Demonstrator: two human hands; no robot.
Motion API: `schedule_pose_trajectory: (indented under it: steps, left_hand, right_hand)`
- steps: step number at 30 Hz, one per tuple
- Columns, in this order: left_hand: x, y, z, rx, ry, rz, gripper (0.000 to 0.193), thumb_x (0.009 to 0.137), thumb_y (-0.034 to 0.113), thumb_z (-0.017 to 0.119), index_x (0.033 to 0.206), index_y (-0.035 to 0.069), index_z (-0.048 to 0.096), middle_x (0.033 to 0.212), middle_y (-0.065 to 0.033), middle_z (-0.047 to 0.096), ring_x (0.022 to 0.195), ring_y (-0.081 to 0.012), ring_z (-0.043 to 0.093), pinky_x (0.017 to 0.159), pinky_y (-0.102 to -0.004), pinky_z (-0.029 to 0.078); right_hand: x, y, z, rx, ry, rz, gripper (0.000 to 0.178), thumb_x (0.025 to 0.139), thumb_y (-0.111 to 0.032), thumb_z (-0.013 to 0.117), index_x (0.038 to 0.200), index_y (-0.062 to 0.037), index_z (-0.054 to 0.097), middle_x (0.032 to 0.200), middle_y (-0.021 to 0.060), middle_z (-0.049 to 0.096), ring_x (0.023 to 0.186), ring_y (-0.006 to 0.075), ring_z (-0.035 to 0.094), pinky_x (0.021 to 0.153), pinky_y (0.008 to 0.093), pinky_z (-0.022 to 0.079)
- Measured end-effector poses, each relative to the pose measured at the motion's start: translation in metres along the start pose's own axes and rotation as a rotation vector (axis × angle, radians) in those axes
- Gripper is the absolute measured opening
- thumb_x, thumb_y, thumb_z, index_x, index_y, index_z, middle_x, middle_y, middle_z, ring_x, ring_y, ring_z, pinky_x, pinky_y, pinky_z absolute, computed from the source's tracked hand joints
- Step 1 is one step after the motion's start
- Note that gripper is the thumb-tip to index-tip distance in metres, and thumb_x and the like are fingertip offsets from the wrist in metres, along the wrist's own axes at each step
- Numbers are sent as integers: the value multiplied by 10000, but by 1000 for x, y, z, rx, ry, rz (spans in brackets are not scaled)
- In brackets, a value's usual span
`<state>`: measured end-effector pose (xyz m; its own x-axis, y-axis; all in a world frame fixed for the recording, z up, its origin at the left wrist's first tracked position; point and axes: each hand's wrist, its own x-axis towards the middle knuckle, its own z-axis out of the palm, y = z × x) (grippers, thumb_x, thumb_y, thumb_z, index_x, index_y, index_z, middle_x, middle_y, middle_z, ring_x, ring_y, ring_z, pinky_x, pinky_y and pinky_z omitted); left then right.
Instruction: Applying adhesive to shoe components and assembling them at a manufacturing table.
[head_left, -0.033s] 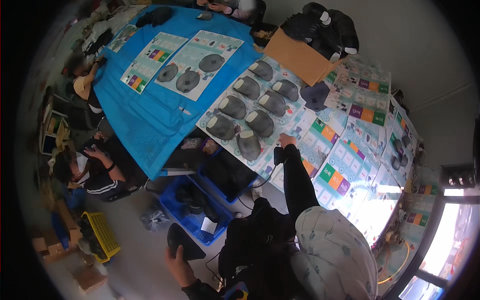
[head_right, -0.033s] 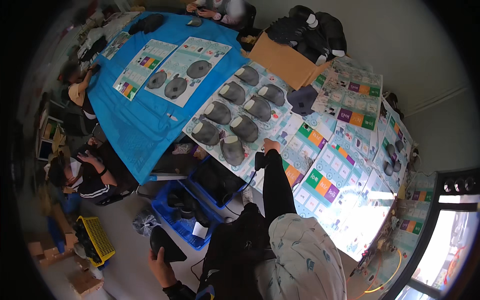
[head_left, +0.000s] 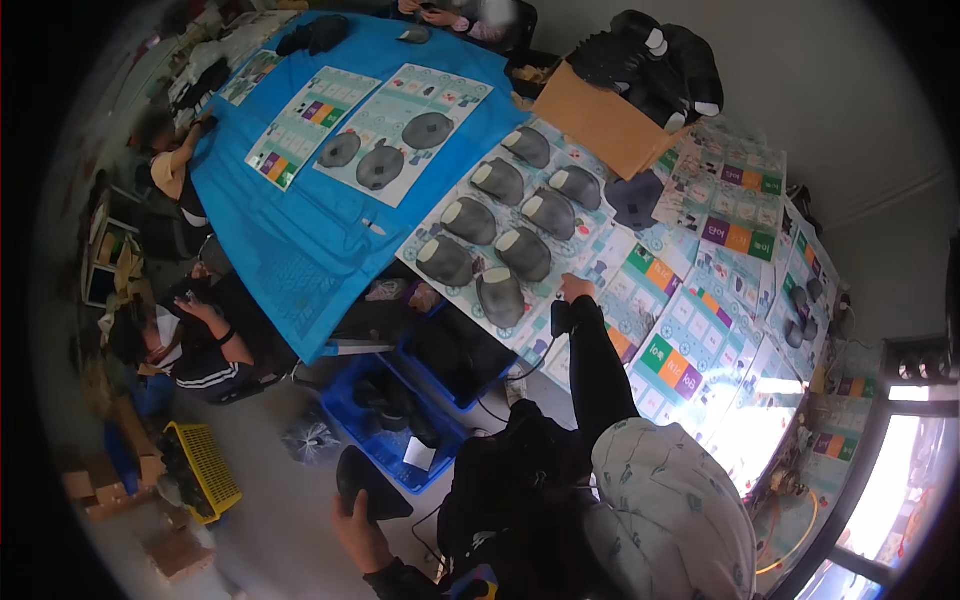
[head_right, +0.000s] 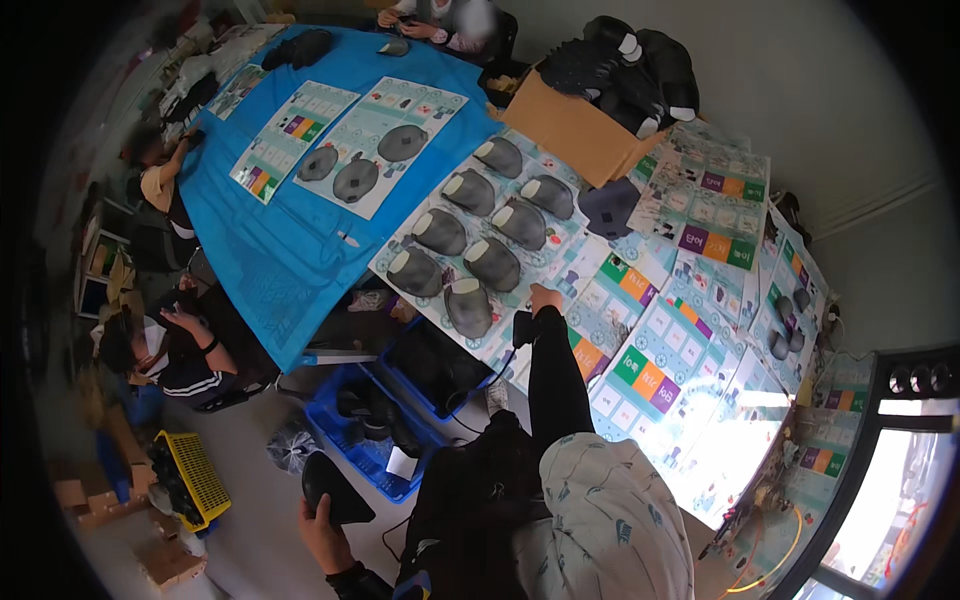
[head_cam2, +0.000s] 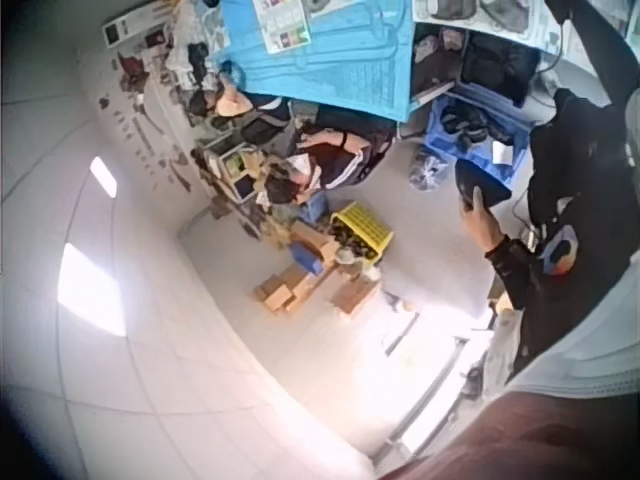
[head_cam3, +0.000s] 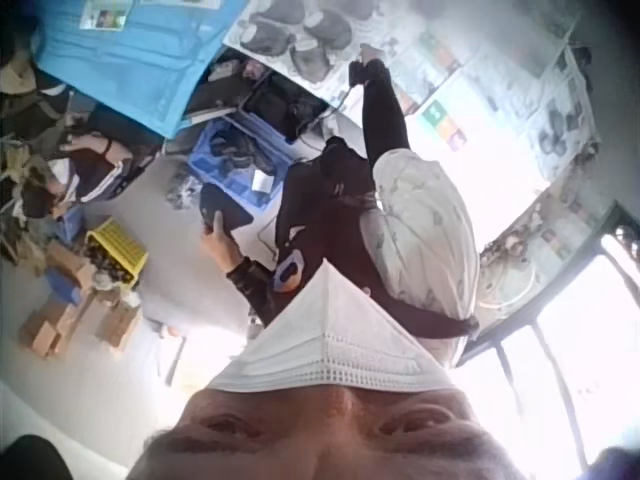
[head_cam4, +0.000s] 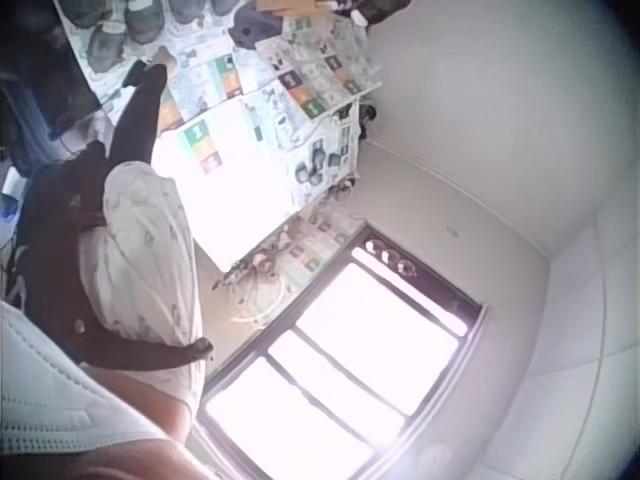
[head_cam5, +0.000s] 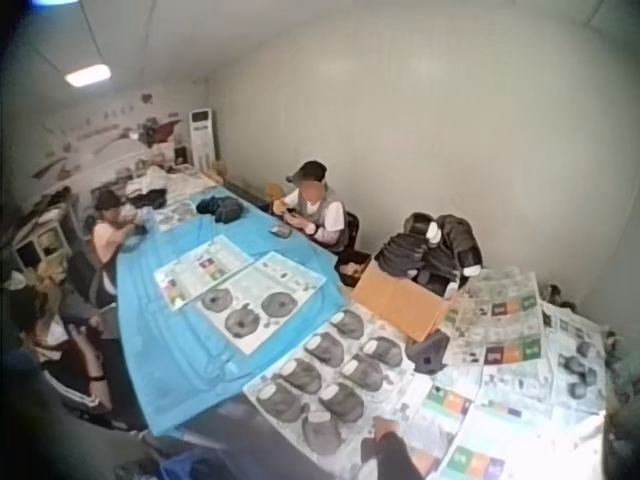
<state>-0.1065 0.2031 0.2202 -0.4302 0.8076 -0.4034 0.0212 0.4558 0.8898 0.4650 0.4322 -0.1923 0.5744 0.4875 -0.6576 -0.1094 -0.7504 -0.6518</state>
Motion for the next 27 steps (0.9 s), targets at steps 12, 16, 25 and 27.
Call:
schedule_pose_trajectory:
  steps: [12, 16, 25, 27]
  left_hand:
    - [37, 41, 84, -113, -33, -19, 335, 924, 82, 719, 1227, -30, 629, 1094, -101, 711, 938, -178, 689, 852, -309, 550]
    - [45, 43, 85, -88, -45, -27, 335, 922, 70, 719, 1230, -23, 629, 1101, -98, 711, 952, -175, 689, 863, -306, 552]
    - [58, 35, 70, -132, -76, -28, 346, 929, 58, 714, 1249, -21, 610, 1120, -93, 700, 988, -172, 680, 894, -308, 541]
    - [58, 28, 63, -110, -78, -27, 349, 926, 67, 718, 1246, -21, 611, 1120, -91, 699, 989, -170, 678, 897, -313, 539]
  right_hand:
    - [-55, -36, -18, 491, -319, -171, 197, 1001, -217, 673, 999, -54, 564, 598, 49, 545, 377, 168, 453, 364, 353, 296]
    - [-58, -32, -13, 550, -287, -135, 129, 1010, -157, 659, 1016, -79, 556, 598, 34, 534, 378, 155, 440, 366, 337, 281]
    - [-64, -9, -11, 744, -337, -200, 83, 1005, -100, 686, 999, -127, 608, 612, 1, 563, 369, 113, 394, 371, 308, 256]
    - [-68, -6, -13, 732, -325, -215, 89, 1001, -92, 691, 996, -131, 611, 619, -6, 566, 378, 106, 395, 377, 303, 256]
